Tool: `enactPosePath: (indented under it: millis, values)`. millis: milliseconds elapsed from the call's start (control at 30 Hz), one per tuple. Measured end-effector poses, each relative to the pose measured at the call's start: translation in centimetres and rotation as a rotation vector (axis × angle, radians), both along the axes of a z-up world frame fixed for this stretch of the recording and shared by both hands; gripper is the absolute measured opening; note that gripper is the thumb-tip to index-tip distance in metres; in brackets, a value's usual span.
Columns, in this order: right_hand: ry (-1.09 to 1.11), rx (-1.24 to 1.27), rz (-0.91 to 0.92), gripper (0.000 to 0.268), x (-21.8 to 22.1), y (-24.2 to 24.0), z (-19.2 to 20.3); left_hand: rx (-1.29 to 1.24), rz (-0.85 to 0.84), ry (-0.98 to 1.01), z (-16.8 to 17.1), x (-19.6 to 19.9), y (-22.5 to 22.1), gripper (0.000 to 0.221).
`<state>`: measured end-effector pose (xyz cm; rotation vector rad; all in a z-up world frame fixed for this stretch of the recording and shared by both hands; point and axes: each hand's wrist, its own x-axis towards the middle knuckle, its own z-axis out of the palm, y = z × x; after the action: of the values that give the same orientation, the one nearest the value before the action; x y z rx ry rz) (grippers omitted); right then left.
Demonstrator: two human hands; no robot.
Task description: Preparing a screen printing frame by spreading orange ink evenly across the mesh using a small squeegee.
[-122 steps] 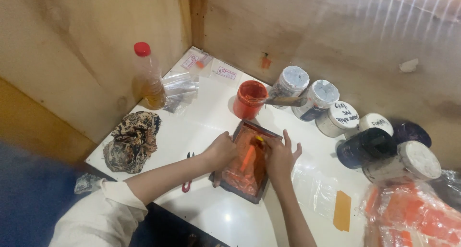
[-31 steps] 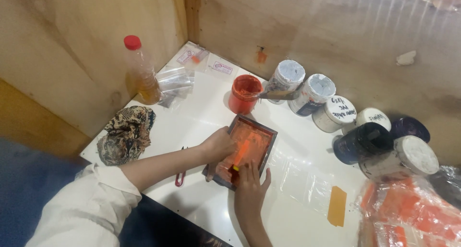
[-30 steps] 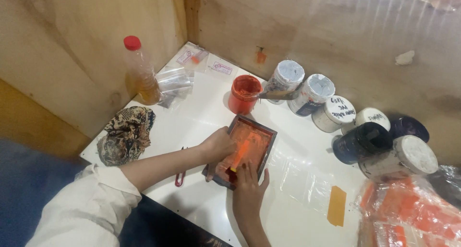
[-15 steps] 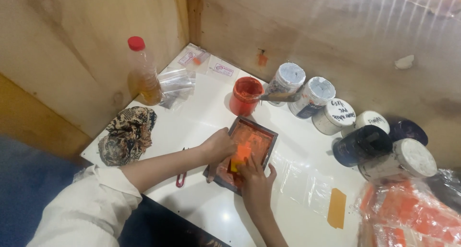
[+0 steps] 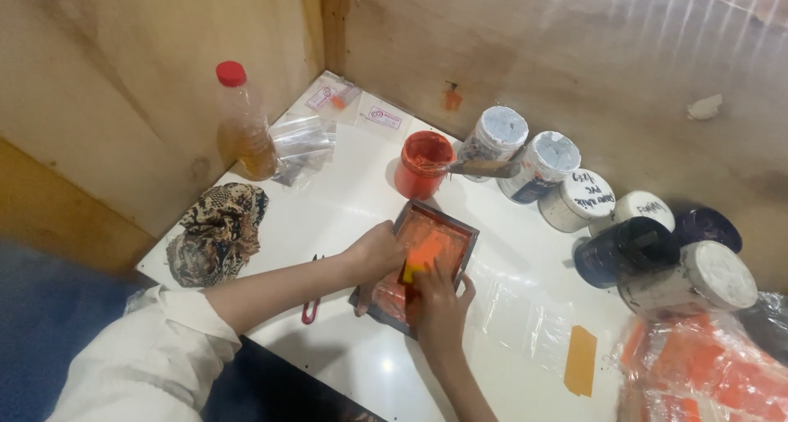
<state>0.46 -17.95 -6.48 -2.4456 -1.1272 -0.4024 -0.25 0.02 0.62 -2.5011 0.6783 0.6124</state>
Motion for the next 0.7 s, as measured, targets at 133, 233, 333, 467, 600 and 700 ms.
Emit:
enactPosePath:
  millis: [133, 233, 333, 467, 600, 700]
  values:
    - [0.051, -0.088, 0.017, 0.036, -0.8, -1.9, -0.4, -0.009, -0.018, 0.006, 0.2, -0.1, 0.1, 0.082]
    - [0.160, -0.052, -0.066, 0.046, 2.4, -1.2, 1.4, 0.037, -0.013, -0.032, 0.0, -0.1, -0.1, 0.083]
    - [0.096, -0.016, -0.144, 0.027, 6.0, 0.5, 1.4, 0.020, 0.020, 0.007, -0.7, 0.1, -0.1, 0.078]
    - [-0.072, -0.137, -0.144, 0.025, 7.2, 1.7, -1.5, 0.032, -0.009, -0.085, -1.8, 0.1, 0.2, 0.084]
    - [-0.122, -0.188, -0.164, 0.043, 6.6, 2.6, -3.4, -0.020, 0.026, -0.037, 0.1, -0.1, 0.5, 0.083]
    - [-0.086, -0.103, -0.155, 0.043, 3.6, 2.4, -1.6, -0.030, 0.016, -0.031, -0.5, -0.1, 0.5, 0.081]
